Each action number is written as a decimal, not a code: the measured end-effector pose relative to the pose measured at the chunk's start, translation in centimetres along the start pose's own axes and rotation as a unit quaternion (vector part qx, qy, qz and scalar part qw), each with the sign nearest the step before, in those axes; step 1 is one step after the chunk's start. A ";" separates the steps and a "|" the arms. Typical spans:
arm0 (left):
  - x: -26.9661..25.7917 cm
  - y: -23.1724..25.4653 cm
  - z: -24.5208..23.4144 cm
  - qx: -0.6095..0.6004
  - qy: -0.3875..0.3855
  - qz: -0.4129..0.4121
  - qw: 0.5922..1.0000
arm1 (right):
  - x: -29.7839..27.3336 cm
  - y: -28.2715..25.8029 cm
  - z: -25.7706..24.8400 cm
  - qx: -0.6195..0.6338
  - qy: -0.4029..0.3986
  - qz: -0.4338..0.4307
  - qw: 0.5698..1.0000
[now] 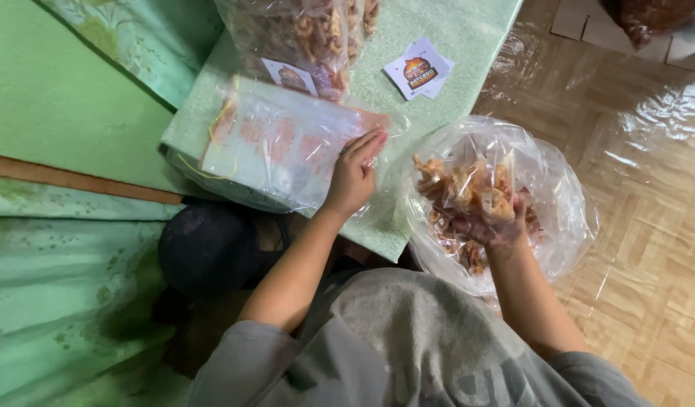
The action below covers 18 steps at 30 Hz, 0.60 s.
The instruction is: Manually portioning fried snacks into small plastic bags and applying brand labels to the finished packages.
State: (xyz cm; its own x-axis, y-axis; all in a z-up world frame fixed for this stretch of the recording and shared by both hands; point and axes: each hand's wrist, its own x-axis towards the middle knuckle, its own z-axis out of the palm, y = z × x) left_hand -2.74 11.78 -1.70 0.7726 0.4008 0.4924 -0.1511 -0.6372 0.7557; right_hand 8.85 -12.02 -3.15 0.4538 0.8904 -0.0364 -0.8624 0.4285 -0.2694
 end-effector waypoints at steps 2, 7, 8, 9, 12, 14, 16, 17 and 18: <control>0.2 0.7 -0.3 -0.050 -0.054 -0.011 0.997 | 0.5 0.8 2.1 0.016 -0.005 0.021 1.000; 0.3 3.4 -1.0 -0.254 -0.096 -0.075 0.959 | 1.8 2.6 -0.1 0.064 0.044 0.049 0.996; 0.4 3.0 -1.0 -0.254 -0.096 -0.077 0.959 | 2.1 2.9 1.3 0.065 0.045 0.050 0.996; 0.4 2.5 -1.0 -0.277 -0.099 -0.095 0.951 | 2.3 3.3 2.8 0.055 0.085 0.043 0.994; 0.9 3.0 -1.2 -0.277 -0.133 -0.093 0.947 | 3.3 4.0 3.9 0.021 0.185 0.015 0.982; 1.3 4.3 -1.3 -0.252 -0.162 -0.073 0.951 | 4.0 4.6 2.8 -0.003 0.244 -0.004 0.970; 1.7 6.1 -1.2 -0.084 -0.213 -0.071 0.971 | 4.5 5.2 0.9 -0.118 0.251 -0.024 0.960; 1.5 6.8 -0.7 -0.083 -0.212 -0.072 0.971 | 4.8 6.6 -0.3 -0.119 0.250 -0.022 0.961; 1.4 7.5 -0.2 -0.009 -0.221 -0.061 0.973 | 5.2 7.8 -1.4 -0.256 0.236 -0.119 0.930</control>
State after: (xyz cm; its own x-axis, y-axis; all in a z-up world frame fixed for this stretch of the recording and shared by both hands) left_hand -2.93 7.70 4.77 0.9746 0.1481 0.1681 -0.0495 -0.5893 0.8064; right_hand 4.77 -4.30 -6.76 0.7698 0.5611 -0.3042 -0.5610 0.3675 -0.7418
